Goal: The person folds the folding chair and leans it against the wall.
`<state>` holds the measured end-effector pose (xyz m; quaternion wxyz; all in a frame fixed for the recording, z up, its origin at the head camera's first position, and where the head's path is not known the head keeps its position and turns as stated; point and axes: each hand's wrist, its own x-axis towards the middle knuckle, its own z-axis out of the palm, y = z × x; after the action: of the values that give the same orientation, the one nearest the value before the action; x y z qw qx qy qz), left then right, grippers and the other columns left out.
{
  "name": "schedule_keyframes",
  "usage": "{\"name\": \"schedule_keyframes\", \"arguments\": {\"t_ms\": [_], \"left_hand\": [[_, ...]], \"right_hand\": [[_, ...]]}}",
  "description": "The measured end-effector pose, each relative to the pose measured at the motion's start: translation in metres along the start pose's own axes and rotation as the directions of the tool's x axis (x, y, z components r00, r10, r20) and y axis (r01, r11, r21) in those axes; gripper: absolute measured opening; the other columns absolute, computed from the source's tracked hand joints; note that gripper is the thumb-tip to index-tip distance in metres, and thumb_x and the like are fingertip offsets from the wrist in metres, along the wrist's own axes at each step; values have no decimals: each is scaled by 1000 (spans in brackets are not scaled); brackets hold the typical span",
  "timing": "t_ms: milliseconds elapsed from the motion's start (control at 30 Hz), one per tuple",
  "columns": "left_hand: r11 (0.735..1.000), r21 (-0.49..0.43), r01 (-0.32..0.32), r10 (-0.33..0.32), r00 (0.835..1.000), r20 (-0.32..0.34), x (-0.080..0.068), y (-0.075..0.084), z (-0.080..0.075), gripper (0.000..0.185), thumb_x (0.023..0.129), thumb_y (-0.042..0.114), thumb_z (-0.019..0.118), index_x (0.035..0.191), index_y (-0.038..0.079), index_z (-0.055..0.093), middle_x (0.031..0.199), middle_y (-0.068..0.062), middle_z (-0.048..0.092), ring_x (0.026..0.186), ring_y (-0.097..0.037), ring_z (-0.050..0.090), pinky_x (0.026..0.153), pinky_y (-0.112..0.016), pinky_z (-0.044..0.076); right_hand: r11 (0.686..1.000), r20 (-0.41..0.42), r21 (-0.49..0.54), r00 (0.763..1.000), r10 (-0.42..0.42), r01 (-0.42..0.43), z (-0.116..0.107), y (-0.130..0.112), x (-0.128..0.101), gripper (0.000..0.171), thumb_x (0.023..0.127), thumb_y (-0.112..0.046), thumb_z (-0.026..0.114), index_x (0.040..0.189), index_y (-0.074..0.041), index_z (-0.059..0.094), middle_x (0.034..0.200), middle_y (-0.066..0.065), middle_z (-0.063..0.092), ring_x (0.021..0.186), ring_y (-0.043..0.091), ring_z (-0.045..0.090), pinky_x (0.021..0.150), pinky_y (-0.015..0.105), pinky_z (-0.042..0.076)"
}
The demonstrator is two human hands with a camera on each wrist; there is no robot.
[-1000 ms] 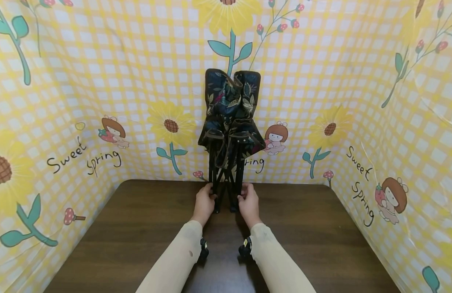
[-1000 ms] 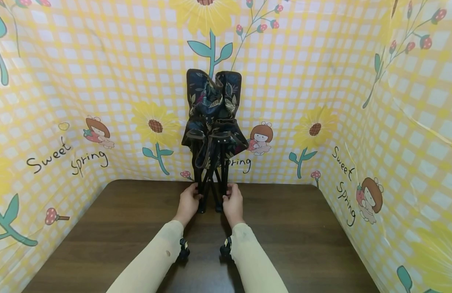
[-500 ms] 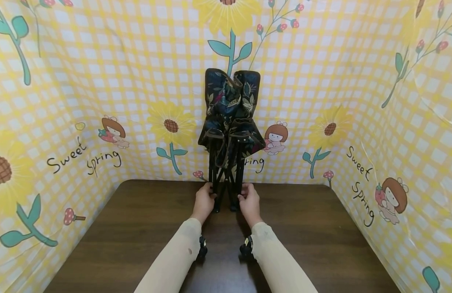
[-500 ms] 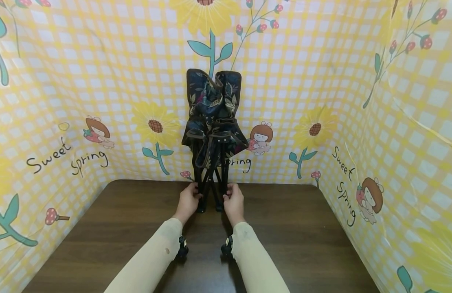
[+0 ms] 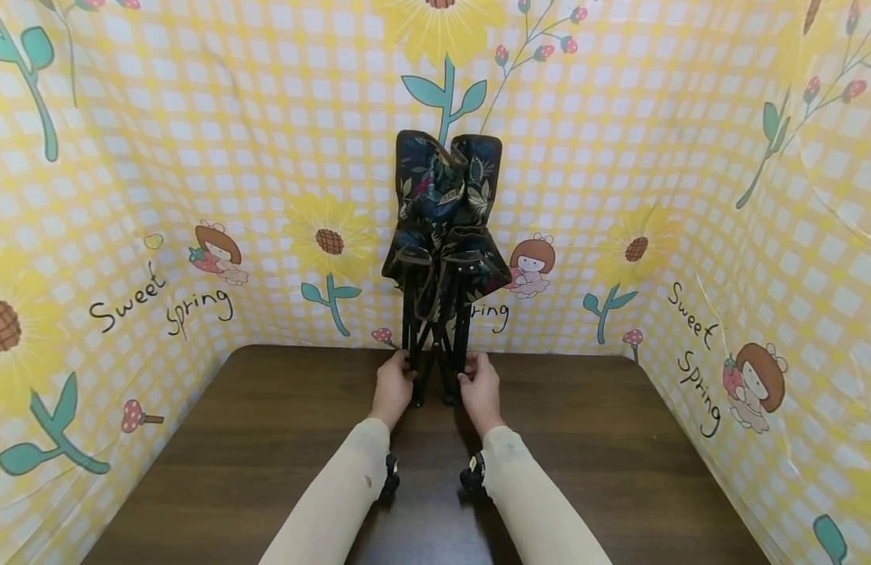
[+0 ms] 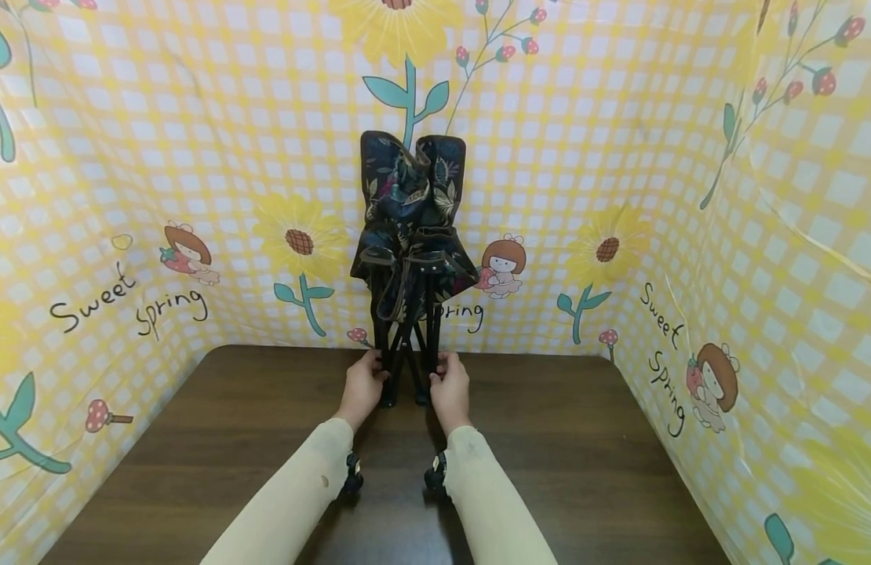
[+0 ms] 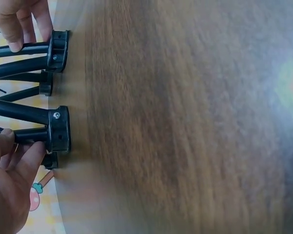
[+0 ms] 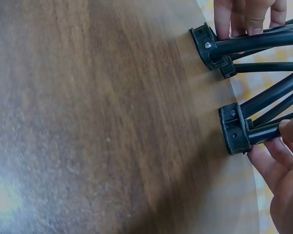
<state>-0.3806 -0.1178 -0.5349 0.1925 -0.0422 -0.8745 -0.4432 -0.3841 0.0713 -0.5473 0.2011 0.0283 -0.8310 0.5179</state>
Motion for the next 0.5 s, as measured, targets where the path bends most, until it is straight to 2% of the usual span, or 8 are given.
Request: {"name": "schedule_keyframes", "arguments": {"t_ms": [300,500], "left_hand": [[999,5,48,-48,999,-3,2,1,4,39,97,-2,64,136,2,61,119,-21,69,113,-36,66,94,-49,57],[999,-1,53,-53,998,-21,0,5,4,38,97,-4,61,135,2,61,117,-22,68,112,-37,65,93,-49,57]], "right_hand": [[1000,1,-22,1000,19,-19,-1,-3,2,35,92,1,72,122,-13,63,99,8,67,94,25,64,86,43,56],[999,7,-42,1000,13,-13,-1,-3,4,33,93,0,72,123,-11,63,100,8,69,95,26,65,84,45,56]]}}
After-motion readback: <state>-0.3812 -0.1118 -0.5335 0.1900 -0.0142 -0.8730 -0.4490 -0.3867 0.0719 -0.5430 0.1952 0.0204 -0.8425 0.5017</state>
